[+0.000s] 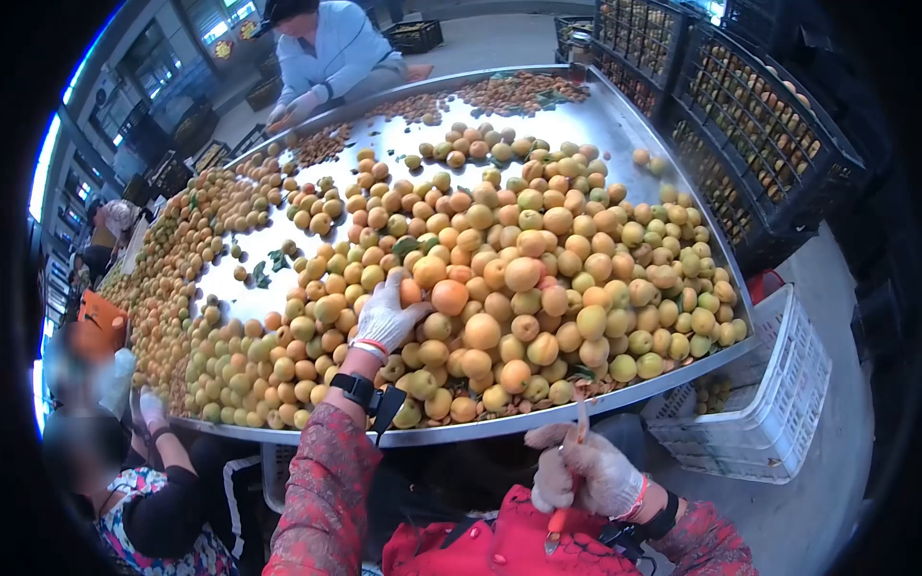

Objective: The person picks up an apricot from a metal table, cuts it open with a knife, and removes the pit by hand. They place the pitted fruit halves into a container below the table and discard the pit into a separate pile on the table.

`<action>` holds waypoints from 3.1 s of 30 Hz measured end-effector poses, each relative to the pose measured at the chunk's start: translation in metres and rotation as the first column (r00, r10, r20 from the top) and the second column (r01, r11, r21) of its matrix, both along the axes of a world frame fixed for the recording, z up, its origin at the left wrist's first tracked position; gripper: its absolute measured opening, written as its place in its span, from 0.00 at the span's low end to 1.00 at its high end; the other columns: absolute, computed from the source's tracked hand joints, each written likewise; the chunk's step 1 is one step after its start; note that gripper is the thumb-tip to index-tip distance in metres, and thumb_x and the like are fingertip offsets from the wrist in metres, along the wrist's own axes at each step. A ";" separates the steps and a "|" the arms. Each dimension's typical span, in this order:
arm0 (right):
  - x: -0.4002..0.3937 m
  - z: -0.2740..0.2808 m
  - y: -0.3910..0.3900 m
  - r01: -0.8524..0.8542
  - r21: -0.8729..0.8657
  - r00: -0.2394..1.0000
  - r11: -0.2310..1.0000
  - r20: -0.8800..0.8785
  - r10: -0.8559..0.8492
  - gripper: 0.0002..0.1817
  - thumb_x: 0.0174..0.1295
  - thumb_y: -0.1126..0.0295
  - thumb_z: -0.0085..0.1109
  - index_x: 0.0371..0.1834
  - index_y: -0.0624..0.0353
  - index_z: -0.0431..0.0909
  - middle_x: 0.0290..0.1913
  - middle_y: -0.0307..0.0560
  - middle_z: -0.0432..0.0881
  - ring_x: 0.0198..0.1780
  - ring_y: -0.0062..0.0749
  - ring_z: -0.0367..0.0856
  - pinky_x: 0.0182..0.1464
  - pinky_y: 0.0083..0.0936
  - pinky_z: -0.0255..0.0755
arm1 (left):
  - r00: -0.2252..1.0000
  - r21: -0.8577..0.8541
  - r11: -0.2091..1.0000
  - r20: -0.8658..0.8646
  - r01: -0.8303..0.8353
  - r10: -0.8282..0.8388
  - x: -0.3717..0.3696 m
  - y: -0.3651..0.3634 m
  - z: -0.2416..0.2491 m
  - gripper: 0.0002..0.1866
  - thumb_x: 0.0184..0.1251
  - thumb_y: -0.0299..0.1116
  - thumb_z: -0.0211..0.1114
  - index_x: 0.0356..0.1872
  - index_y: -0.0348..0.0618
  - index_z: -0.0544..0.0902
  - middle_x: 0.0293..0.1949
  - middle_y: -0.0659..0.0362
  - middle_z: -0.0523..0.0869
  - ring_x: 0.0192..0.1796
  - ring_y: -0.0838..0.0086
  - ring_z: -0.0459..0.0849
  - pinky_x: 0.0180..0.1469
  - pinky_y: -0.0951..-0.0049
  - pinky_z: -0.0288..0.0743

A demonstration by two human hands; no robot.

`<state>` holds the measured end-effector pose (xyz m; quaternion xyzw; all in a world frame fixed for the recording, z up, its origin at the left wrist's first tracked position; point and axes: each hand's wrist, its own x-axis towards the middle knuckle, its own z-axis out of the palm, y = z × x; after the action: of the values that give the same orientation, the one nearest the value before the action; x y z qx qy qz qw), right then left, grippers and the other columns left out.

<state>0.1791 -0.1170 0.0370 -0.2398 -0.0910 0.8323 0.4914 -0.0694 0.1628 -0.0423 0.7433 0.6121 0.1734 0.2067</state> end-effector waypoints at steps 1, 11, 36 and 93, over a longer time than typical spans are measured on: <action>0.001 -0.001 0.000 -0.025 -0.014 1.000 1.000 -0.014 0.025 0.20 0.71 0.62 0.52 0.61 0.60 0.71 0.23 0.42 0.71 0.24 0.34 0.71 0.38 0.41 0.69 | 1.000 -0.006 1.000 0.017 0.001 -0.001 0.001 0.008 -0.007 0.37 0.49 0.54 0.74 0.60 0.48 0.74 0.51 0.44 0.80 0.54 0.47 0.81 0.57 0.54 0.75; 0.001 0.013 -0.003 -0.287 -0.177 0.951 0.941 0.070 0.303 0.16 0.73 0.63 0.50 0.56 0.63 0.67 0.31 0.51 0.77 0.34 0.44 0.83 0.31 0.42 0.80 | 0.689 -0.229 0.964 0.720 0.131 0.077 -0.030 -0.040 0.022 0.32 0.51 0.27 0.74 0.61 0.39 0.73 0.52 0.56 0.79 0.54 0.73 0.79 0.59 0.73 0.75; -0.110 -0.014 -0.026 -0.295 0.151 0.555 0.943 0.831 0.041 0.11 0.74 0.62 0.52 0.47 0.59 0.76 0.23 0.30 0.71 0.21 0.11 0.66 0.22 0.12 0.59 | 0.080 -0.419 0.754 0.893 0.505 0.442 -0.066 -0.292 0.031 0.30 0.61 0.37 0.72 0.63 0.43 0.70 0.47 0.58 0.81 0.40 0.73 0.85 0.36 0.82 0.73; -0.107 -0.029 -0.032 -0.342 0.360 0.361 0.868 0.903 -0.233 0.13 0.72 0.60 0.55 0.39 0.60 0.74 0.26 0.57 0.79 0.31 0.54 0.82 0.33 0.38 0.72 | 0.019 -0.492 0.787 0.852 0.371 0.524 -0.029 -0.289 0.037 0.22 0.74 0.54 0.52 0.56 0.50 0.74 0.48 0.61 0.80 0.48 0.70 0.81 0.41 0.72 0.80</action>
<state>0.0726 -0.1492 0.0079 -0.5294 -0.5690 0.5116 0.3663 -0.0980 -0.1262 -0.0051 0.2503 0.3461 0.4453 0.7870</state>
